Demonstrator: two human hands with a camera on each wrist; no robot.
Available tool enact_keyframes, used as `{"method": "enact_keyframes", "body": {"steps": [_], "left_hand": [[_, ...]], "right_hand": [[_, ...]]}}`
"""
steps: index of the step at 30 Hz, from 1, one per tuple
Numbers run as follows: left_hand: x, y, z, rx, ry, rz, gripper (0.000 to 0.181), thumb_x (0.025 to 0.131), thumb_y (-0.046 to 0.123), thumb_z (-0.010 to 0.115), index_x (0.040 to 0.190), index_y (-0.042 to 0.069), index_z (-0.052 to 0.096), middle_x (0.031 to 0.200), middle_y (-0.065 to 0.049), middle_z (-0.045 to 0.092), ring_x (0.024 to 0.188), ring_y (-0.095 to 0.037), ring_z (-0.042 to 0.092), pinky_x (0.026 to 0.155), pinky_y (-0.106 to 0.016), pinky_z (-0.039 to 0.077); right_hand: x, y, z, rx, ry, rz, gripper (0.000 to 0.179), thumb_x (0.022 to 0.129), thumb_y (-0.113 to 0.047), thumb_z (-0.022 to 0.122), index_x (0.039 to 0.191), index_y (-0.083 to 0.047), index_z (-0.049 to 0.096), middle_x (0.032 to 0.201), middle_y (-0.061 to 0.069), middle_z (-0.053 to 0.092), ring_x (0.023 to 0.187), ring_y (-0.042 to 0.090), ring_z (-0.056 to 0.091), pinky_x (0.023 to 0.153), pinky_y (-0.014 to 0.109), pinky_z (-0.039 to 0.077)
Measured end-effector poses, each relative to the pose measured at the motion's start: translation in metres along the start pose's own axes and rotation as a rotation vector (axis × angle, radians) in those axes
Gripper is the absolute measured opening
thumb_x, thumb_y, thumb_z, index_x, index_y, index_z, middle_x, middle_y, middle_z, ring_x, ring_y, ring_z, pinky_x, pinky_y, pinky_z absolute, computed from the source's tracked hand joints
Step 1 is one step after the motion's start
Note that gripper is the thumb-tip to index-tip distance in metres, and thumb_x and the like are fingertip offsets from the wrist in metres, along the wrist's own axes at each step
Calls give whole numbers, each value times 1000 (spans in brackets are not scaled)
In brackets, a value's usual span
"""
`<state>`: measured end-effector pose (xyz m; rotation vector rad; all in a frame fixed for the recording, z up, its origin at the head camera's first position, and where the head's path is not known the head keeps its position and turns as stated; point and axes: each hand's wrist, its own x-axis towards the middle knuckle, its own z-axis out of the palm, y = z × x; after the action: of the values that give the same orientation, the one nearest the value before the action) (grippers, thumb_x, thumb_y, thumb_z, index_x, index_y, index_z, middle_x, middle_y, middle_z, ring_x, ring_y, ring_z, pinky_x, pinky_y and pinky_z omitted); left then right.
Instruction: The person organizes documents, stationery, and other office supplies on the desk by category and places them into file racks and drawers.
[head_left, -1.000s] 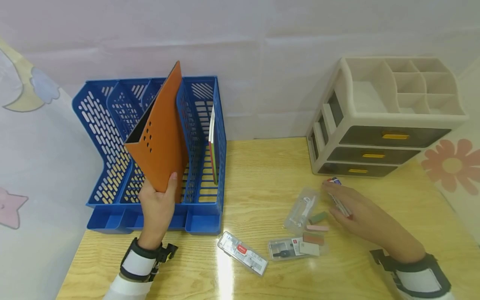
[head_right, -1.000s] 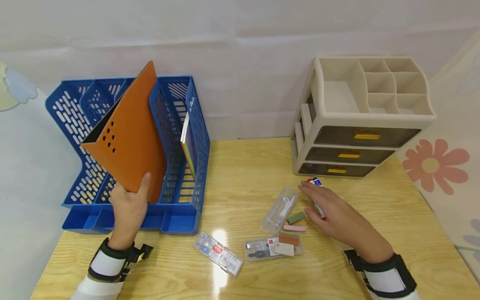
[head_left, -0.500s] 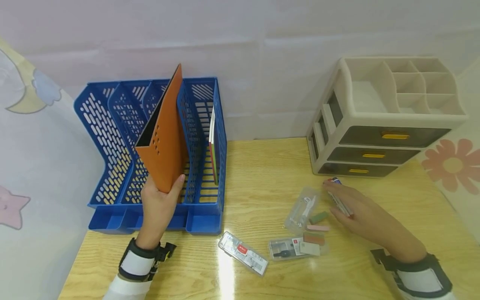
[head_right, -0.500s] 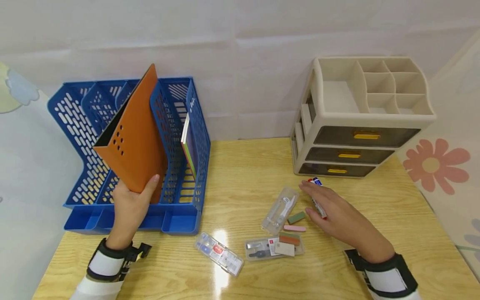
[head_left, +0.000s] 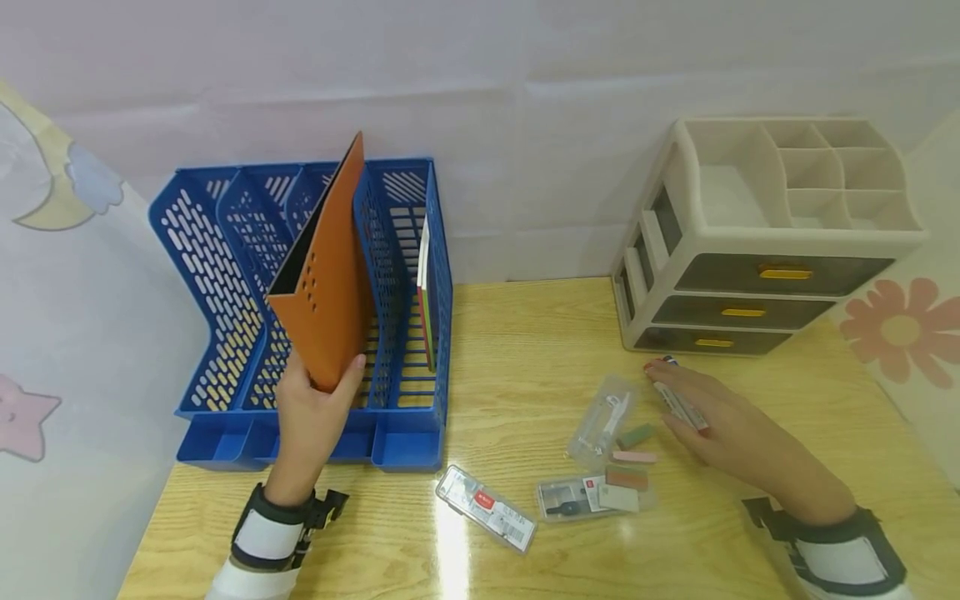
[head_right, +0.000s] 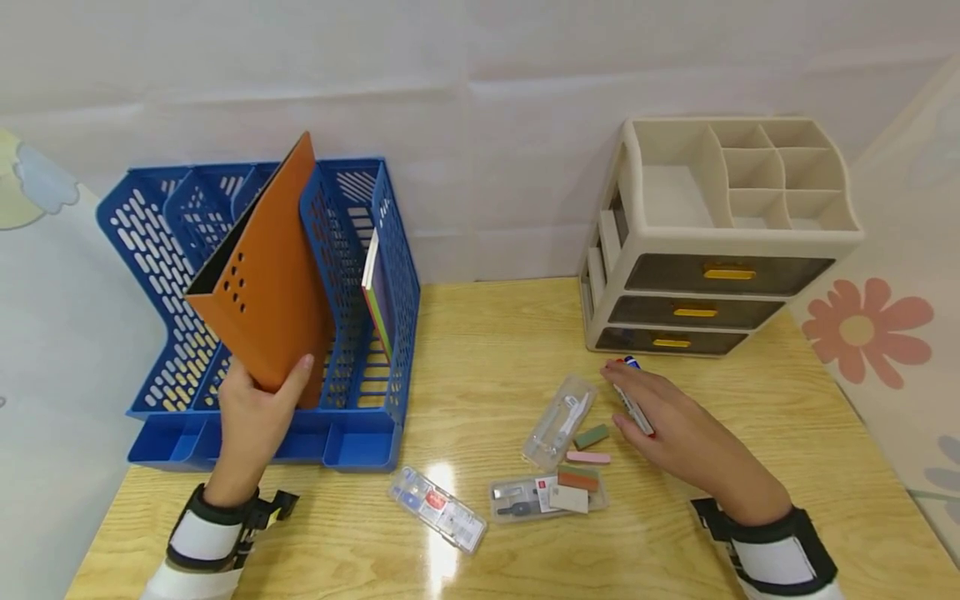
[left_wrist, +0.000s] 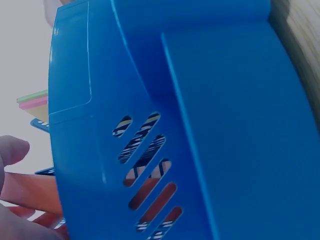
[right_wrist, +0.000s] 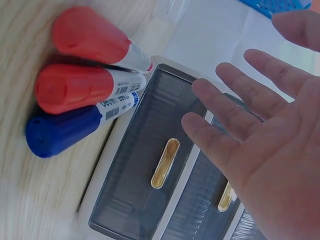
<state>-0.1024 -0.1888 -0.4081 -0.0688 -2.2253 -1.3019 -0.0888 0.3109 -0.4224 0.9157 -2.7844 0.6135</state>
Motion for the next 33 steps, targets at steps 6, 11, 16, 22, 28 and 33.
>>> {"method": "enact_keyframes", "body": {"steps": [6,11,16,22,28,33], "left_hand": [[0,11,-10,-88,8,82,82,86,-7,76,156,16,43,147,-10,56,129,-14,59,102,-17,51],[-1,26,-22,-102,104,202,78,86,-8,74,156,6,42,156,-12,50,142,-24,50,115,-28,44],[-2,41,-26,-121,209,338,73,92,22,78,145,-15,44,151,-24,52,141,-30,51,117,-34,45],[-4,61,-21,-65,363,489,72,93,38,75,133,-17,51,143,-31,56,137,-39,52,119,-42,42],[-9,76,-8,-34,464,649,55,95,37,72,122,-10,62,129,-29,63,128,-43,56,119,-49,42],[-12,86,8,-44,409,742,48,97,32,70,115,-12,66,123,-25,68,122,-38,62,114,-37,47]], "right_hand": [[-2,2,-3,16,2,31,69,87,-5,78,150,-2,50,146,23,56,131,43,54,115,1,10],[-3,5,-6,11,-6,78,70,88,-7,77,151,-3,47,146,24,55,128,47,54,113,1,8],[-4,7,-11,10,-28,152,64,93,-8,71,152,-6,47,148,24,53,132,47,50,121,12,11],[-2,9,-21,29,68,137,62,87,-1,74,146,-8,55,147,21,56,130,47,52,116,5,12],[1,12,-32,21,207,94,64,82,4,75,142,-6,59,142,19,61,142,-7,37,114,2,19],[4,15,-41,12,288,128,61,84,5,72,143,-7,60,136,21,63,136,-18,35,112,3,22]]}}
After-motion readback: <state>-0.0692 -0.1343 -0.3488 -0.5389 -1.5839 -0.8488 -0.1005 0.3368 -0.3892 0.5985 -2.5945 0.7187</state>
